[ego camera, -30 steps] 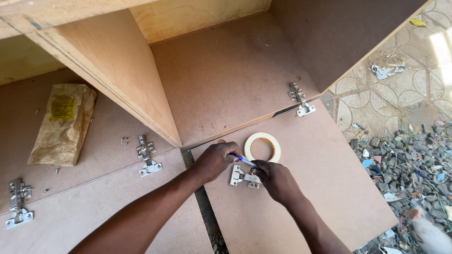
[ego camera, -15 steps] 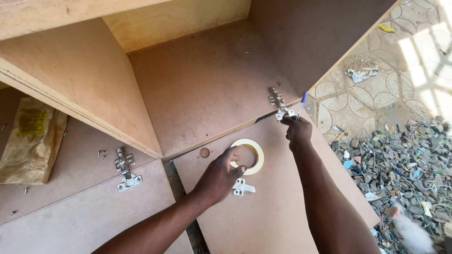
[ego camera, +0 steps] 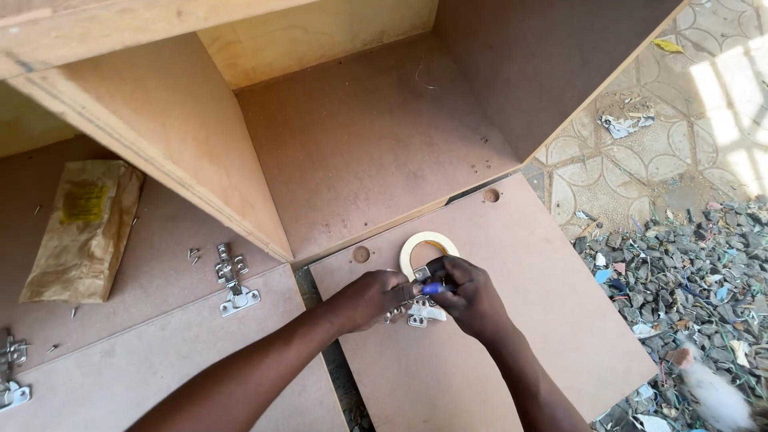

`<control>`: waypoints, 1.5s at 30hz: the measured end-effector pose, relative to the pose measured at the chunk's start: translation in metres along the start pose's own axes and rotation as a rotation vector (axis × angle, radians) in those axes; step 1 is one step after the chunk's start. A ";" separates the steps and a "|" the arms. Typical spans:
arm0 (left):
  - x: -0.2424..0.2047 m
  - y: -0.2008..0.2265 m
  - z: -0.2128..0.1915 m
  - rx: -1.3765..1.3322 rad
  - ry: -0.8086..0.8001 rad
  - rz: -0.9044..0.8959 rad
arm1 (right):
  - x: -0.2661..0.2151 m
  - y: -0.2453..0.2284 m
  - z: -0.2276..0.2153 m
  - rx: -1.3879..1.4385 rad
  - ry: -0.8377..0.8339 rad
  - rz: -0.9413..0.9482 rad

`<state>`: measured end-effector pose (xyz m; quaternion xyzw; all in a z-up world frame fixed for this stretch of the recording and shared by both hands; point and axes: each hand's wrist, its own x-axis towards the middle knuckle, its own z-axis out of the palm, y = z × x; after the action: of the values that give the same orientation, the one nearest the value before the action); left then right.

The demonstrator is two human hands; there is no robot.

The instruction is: Using a power drill to fasten hinges and a pen to mark hinge positions on a wooden cabinet frame.

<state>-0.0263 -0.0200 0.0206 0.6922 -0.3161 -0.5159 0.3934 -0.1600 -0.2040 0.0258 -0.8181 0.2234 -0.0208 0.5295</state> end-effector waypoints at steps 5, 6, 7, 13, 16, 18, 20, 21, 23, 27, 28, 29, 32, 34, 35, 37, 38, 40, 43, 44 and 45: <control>-0.019 -0.013 -0.011 -0.194 -0.047 -0.025 | 0.004 -0.013 0.010 0.184 0.007 0.123; -0.021 -0.020 -0.012 -0.228 -0.047 -0.013 | 0.003 -0.028 0.008 0.240 0.075 0.154; -0.022 -0.033 -0.012 -0.230 -0.045 -0.010 | 0.009 -0.014 0.005 0.237 0.075 0.153; -0.032 -0.059 -0.017 -0.214 0.153 -0.154 | 0.010 0.011 0.017 -0.320 -0.035 0.184; -0.042 -0.034 -0.018 -0.344 0.244 -0.282 | 0.005 0.022 0.032 -0.535 -0.160 0.216; -0.055 -0.010 -0.020 -0.516 0.251 -0.308 | 0.005 0.035 0.035 -0.573 -0.112 0.260; -0.052 -0.018 -0.021 -0.544 0.255 -0.294 | 0.000 0.037 0.031 -0.571 -0.102 0.275; -0.049 -0.022 -0.022 -0.570 0.255 -0.278 | -0.002 0.038 0.029 -0.568 -0.089 0.293; -0.044 -0.027 -0.018 -0.552 0.274 -0.258 | 0.000 0.025 0.029 -0.542 -0.092 0.242; -0.039 -0.029 -0.009 -0.579 0.328 -0.196 | 0.022 0.023 0.046 -0.589 -0.163 0.094; -0.038 -0.031 -0.008 -0.576 0.328 -0.197 | 0.026 0.028 0.049 -0.587 -0.162 0.093; -0.037 -0.034 -0.007 -0.594 0.336 -0.194 | 0.031 0.034 0.052 -0.621 -0.134 0.088; -0.048 -0.025 -0.009 -0.626 0.349 -0.209 | 0.034 0.042 0.054 -0.608 -0.076 0.099; -0.055 -0.020 -0.012 -0.641 0.351 -0.225 | 0.023 0.031 0.048 -0.564 -0.046 0.119; -0.056 -0.019 -0.014 -0.668 0.375 -0.219 | 0.013 0.019 0.043 -0.441 0.046 0.110; -0.052 -0.017 -0.014 -0.700 0.392 -0.208 | -0.002 0.000 0.032 -0.324 0.140 0.104; -0.048 -0.014 -0.012 -0.685 0.431 -0.179 | -0.008 -0.006 0.027 -0.227 0.236 0.085; -0.046 0.000 -0.009 -0.670 0.463 -0.144 | -0.015 -0.019 0.021 -0.132 0.339 0.064; -0.053 0.031 -0.001 -0.613 0.456 -0.005 | -0.024 -0.040 0.021 0.317 0.387 0.086; -0.057 0.040 0.003 -0.655 0.416 0.047 | -0.026 -0.047 0.024 0.413 0.388 0.063; -0.062 0.050 0.006 -0.696 0.375 0.099 | -0.028 -0.054 0.027 0.508 0.387 0.040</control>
<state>-0.0504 0.0069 0.0920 0.5837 -0.0780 -0.4372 0.6798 -0.1591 -0.1519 0.0671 -0.6360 0.3236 -0.2210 0.6648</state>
